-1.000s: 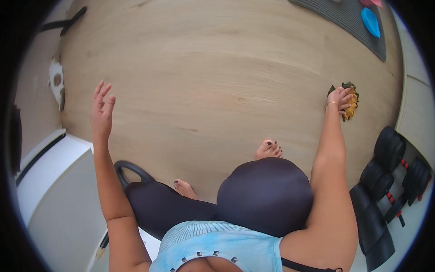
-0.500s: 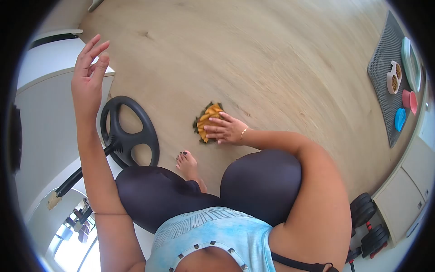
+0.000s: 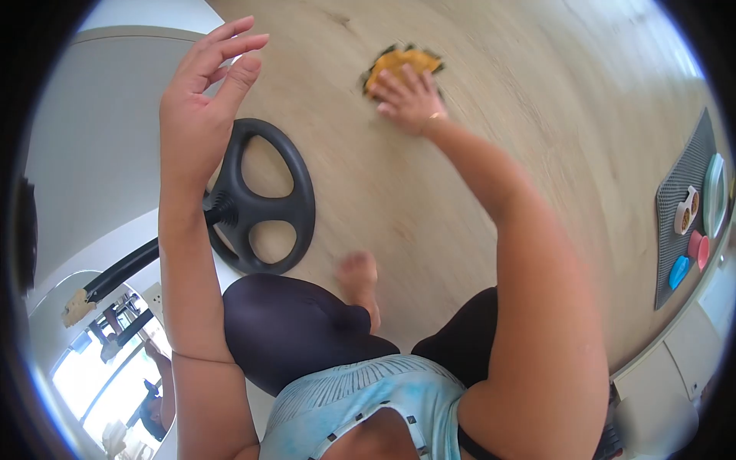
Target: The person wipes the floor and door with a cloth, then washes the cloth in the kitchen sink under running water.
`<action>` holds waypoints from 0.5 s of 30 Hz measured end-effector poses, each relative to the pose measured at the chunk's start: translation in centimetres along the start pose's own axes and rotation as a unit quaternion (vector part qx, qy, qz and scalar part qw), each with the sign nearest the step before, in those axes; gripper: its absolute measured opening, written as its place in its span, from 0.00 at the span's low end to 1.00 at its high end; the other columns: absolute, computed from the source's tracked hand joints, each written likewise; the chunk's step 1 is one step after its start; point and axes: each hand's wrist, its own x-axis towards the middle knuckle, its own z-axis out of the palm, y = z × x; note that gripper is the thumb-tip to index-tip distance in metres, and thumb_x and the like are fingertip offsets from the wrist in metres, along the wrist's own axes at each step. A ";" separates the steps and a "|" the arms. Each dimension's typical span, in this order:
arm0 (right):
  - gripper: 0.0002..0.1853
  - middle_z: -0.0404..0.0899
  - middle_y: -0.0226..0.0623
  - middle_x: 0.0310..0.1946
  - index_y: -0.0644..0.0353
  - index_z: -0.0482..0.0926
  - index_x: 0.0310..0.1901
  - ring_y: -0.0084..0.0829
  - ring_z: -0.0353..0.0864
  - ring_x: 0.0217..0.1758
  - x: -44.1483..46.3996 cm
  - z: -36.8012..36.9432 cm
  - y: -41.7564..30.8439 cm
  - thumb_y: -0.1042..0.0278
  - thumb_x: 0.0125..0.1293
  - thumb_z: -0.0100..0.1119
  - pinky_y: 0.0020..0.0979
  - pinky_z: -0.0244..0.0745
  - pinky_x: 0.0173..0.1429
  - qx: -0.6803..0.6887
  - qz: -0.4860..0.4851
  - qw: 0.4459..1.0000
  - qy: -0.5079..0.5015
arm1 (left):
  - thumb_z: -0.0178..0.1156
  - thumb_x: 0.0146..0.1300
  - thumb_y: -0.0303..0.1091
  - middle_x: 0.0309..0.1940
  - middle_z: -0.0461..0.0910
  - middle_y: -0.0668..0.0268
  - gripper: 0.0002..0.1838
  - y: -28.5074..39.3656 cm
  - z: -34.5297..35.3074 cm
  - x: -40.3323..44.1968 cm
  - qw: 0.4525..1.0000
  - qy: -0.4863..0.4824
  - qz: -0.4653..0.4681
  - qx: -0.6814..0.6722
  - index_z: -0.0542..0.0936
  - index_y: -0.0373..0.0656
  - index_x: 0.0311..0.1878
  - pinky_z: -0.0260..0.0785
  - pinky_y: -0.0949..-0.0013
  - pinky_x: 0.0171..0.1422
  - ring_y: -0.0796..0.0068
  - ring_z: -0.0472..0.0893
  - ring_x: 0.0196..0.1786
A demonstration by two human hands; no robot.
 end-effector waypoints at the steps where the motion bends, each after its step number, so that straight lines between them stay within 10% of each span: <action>1: 0.28 0.36 0.15 0.76 0.28 0.43 0.73 0.37 0.29 0.79 -1.1 0.3 -4.2 0.39 0.72 0.18 0.49 0.25 0.77 0.021 -0.094 0.995 -0.017 | 0.60 0.64 0.35 0.55 0.77 0.68 0.10 -0.5 -0.2 -0.1 1.000 0.006 -0.005 -0.003 0.83 0.45 0.46 0.68 0.72 0.55 0.74 0.76 0.52; 4: 0.29 0.42 0.09 0.75 0.27 0.54 0.70 0.30 0.32 0.79 -6.0 3.5 -10.2 0.35 0.71 0.21 0.43 0.23 0.78 0.090 -0.400 0.912 -0.025 | 0.59 0.64 0.36 0.54 0.77 0.67 0.10 -1.8 -0.9 0.2 0.999 0.017 0.029 0.000 0.83 0.45 0.45 0.67 0.72 0.55 0.71 0.76 0.54; 7: 0.27 0.44 0.08 0.74 0.25 0.56 0.69 0.25 0.36 0.78 -3.1 3.6 -5.6 0.36 0.70 0.26 0.40 0.27 0.79 0.095 -0.441 0.893 -0.006 | 0.60 0.64 0.36 0.54 0.78 0.67 0.10 -3.7 -2.7 -0.7 0.999 0.036 -0.009 0.010 0.83 0.45 0.45 0.67 0.73 0.55 0.70 0.75 0.55; 11: 0.26 0.44 0.11 0.74 0.25 0.51 0.71 0.31 0.39 0.78 6.9 -0.4 -0.1 0.41 0.72 0.30 0.47 0.36 0.77 0.052 0.060 0.991 0.108 | 0.61 0.61 0.39 0.52 0.79 0.67 0.10 -6.5 -4.7 -1.3 0.989 0.119 -0.076 0.039 0.83 0.45 0.41 0.71 0.72 0.39 0.71 0.80 0.43; 15: 0.27 0.36 0.16 0.76 0.29 0.47 0.72 0.42 0.30 0.79 15.4 -2.8 -7.0 0.41 0.73 0.22 0.60 0.25 0.74 0.115 0.182 0.971 0.101 | 0.61 0.62 0.40 0.52 0.79 0.66 0.11 -7.6 -4.3 -0.6 0.984 0.129 -0.117 0.044 0.83 0.44 0.41 0.70 0.72 0.42 0.71 0.79 0.45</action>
